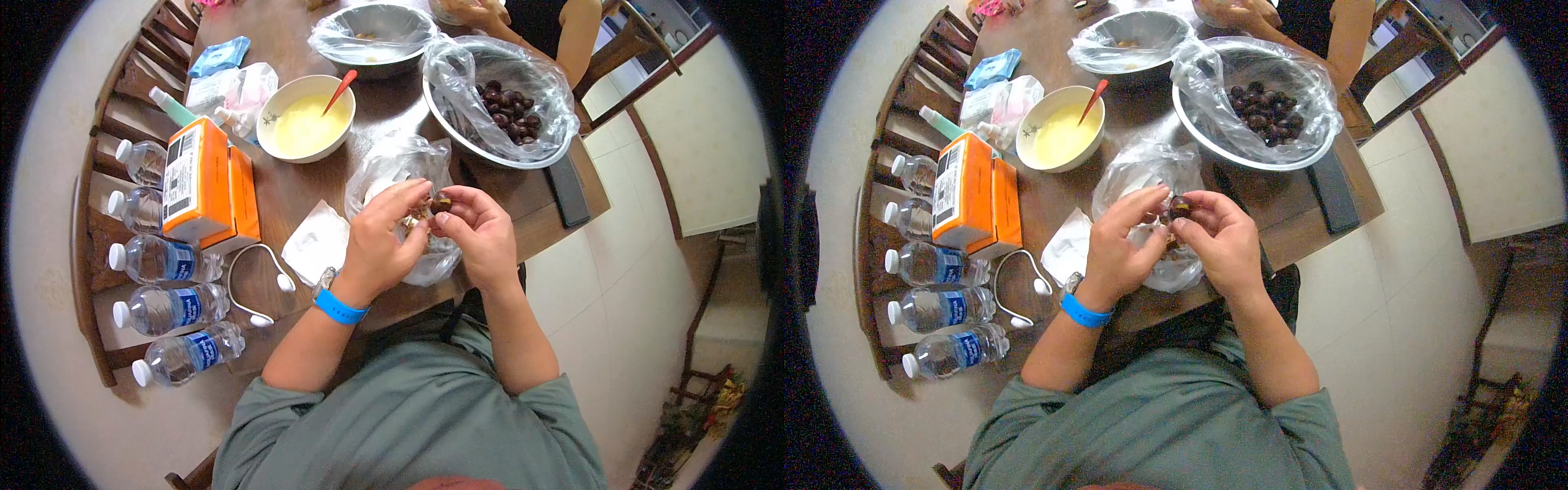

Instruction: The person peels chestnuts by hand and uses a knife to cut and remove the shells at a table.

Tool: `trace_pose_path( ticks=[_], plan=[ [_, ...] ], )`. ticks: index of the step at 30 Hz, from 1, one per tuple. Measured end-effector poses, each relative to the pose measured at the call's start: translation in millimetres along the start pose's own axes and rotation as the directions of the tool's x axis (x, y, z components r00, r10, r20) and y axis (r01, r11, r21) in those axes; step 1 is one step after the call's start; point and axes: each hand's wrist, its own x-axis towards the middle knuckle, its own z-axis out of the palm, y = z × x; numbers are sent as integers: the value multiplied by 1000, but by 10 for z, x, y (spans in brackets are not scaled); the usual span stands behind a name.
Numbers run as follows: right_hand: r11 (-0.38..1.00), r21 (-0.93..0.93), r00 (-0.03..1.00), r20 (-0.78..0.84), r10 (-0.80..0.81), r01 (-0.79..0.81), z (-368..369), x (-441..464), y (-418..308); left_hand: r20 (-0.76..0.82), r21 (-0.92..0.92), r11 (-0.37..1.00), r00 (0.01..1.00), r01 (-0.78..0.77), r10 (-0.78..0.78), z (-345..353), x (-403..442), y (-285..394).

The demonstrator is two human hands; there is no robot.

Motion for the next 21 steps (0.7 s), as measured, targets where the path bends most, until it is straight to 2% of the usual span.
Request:
trace_pose_path(
  ticks=[1, 4, 7, 10, 13, 21],
  plan=[
    [1000, -7, 1000, -4, 1, -1, 2, 7, 6, 25, -55, 998, 1000, -1, 3, -1, 6, 8],
    [999, -44, 1000, -11, -4, 4, 67, -14, -42, 54, 55, 993, 993, -104, 101, -12, 12, -9],
    [987, -154, 999, 3, -45, 45, 65, -25, -46, 41, 82, 989, 992, -125, 122, -17, -2, -30],
    [994, -107, 1000, 24, -12, 14, 52, -20, -89, 23, 37, 998, 999, -50, 49, -17, 0, 4],
    [995, -103, 1000, 9, 19, -18, 22, 7, -124, 15, 59, 989, 991, -132, 131, 4, 1, -15],
    [986, -162, 999, -30, 35, -39, -1, 57, -103, 50, 63, 975, 976, -213, 210, 24, 8, -24]
  ],
)
